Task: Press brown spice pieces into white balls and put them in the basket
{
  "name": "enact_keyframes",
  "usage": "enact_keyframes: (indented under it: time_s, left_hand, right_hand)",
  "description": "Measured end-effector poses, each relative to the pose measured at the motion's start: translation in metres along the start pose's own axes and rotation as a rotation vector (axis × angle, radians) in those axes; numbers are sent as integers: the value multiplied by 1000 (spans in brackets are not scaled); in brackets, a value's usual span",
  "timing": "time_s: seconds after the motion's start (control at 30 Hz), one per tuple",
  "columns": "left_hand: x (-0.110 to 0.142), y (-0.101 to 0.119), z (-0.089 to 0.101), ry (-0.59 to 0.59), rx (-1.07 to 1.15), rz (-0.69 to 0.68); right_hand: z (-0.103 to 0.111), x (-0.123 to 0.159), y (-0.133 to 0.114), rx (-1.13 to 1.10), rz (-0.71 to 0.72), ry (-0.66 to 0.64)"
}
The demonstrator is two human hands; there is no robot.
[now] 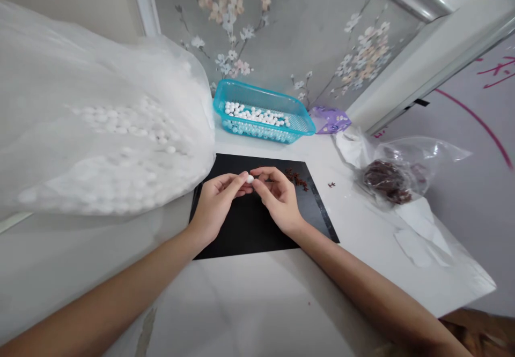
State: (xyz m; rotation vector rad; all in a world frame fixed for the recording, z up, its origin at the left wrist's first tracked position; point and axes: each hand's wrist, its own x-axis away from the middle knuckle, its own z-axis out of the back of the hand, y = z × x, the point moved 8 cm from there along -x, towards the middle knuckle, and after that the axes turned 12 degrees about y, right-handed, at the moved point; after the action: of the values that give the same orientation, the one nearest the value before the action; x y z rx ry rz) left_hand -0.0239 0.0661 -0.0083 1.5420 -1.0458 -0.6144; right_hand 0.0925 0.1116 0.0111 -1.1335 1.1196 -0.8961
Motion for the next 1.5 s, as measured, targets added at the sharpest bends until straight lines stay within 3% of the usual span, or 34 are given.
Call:
enact_keyframes:
  time_s: [0.33,0.43,0.57,0.7,0.77,0.83,0.93,1.0,1.07,1.13,1.23,1.3,1.37,1.43,1.5]
  left_hand:
    - [-1,-4,1,23,47,46]
    - [-1,-6,2,35,36,65]
    - [0,-6,2,35,19,54]
    - [1,-7,2,19,20,67]
    - [1,-7,1,11,20,67]
    - [1,-7,1,14,19,66]
    - [1,-6,1,10,33,63]
    - [0,-6,0,0,56,48]
    - [0,-6,0,-2,81,29]
    - [0,-8,1,8,95,18]
    - [0,-10,2,17,104,11]
    - [0,-10,1,16,107,10]
    - [0,-9,1,13,108,13]
    - [-1,-7,2,22,117,17]
    - [-2,-6,5,60,137,28]
  right_hand:
    - [5,-5,-9,237,235,43]
    - [19,-35,-31,429,441,186]
    - [32,-96,-61,734,733,373]
    - [23,-146,-64,961,717,374]
    - [5,-144,-73,970,752,339]
    - [-24,-123,-90,929,839,243]
    - [-87,-78,-105,942,966,-97]
    - [-130,-51,-97,1029,1015,-405]
    - [-160,-36,-82,1117,1052,-604]
    - [-178,-32,-66,1181,1073,-695]
    - [-191,-35,-54,1203,1077,-709]
    - [-188,-37,-58,1149,1041,-672]
    - [-172,-41,-69,1010,960,-574]
    - [-139,-47,-83,791,868,-403]
    - [-93,-50,-87,593,792,-205]
